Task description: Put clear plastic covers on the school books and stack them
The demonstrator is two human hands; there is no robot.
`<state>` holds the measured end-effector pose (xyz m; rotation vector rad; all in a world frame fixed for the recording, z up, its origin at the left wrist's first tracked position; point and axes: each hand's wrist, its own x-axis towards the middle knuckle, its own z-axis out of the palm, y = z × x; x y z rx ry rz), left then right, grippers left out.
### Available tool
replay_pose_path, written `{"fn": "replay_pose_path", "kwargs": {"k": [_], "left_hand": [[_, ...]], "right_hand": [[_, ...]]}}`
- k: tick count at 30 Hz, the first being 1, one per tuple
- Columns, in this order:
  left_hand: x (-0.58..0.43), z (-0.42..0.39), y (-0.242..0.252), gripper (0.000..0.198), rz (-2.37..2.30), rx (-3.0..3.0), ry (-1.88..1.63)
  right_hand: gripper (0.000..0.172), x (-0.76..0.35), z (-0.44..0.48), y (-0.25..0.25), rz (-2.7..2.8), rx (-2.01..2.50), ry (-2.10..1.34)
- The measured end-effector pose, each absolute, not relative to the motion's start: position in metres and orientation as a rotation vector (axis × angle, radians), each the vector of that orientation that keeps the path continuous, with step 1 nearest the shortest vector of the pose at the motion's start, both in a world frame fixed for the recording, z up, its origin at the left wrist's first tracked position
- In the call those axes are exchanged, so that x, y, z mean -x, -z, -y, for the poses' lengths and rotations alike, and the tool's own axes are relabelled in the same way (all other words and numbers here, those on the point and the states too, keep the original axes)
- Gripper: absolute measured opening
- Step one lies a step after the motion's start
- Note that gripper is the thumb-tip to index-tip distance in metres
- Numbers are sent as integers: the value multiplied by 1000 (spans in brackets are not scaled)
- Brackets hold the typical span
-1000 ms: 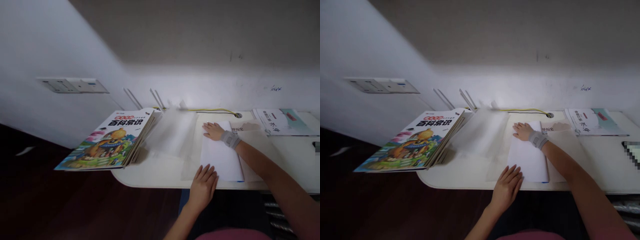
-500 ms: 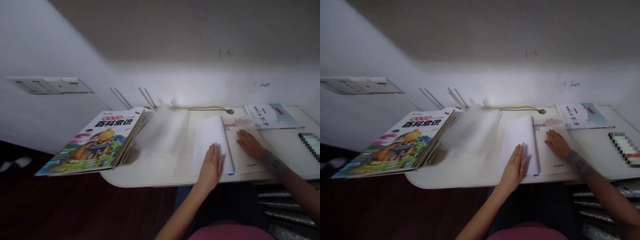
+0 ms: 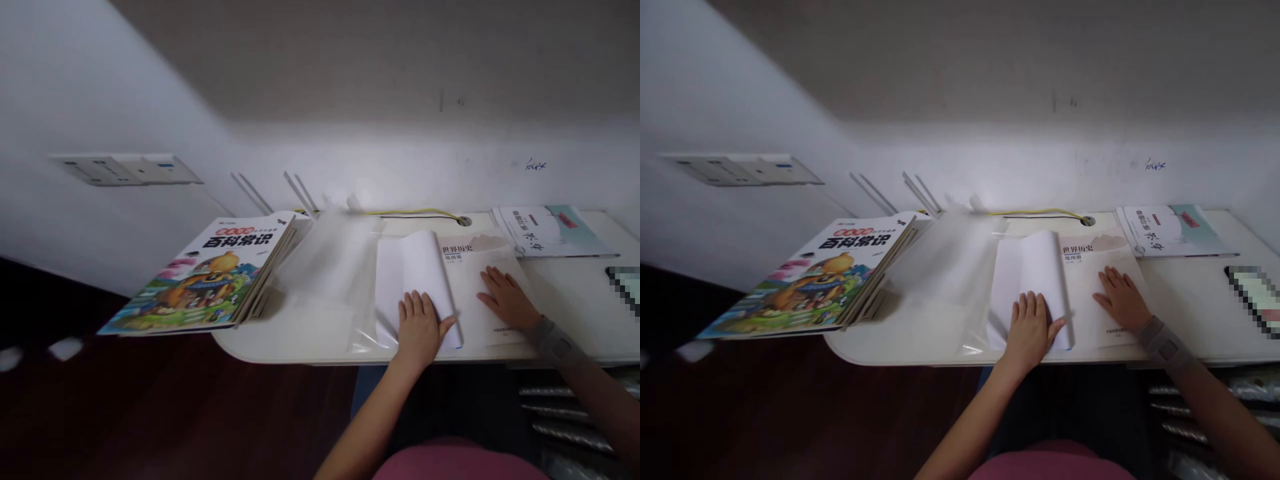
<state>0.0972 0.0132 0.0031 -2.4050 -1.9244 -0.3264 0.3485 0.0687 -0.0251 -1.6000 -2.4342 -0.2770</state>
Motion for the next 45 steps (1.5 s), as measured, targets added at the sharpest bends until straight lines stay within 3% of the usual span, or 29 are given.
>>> {"fn": "replay_pose_path", "kwargs": {"k": [12, 20, 45], "left_hand": [[-91, -33, -27, 80, 2133, 2409, 140], [-113, -14, -26, 86, 1912, 2502, 418], [-115, 18, -7, 89, 1958, 2392, 330]], "right_hand": [[59, -345, -68, 26, 2428, 1602, 337], [60, -345, -68, 25, 2443, 1606, 345], [57, -344, -70, 29, 2442, 1556, 371]]}}
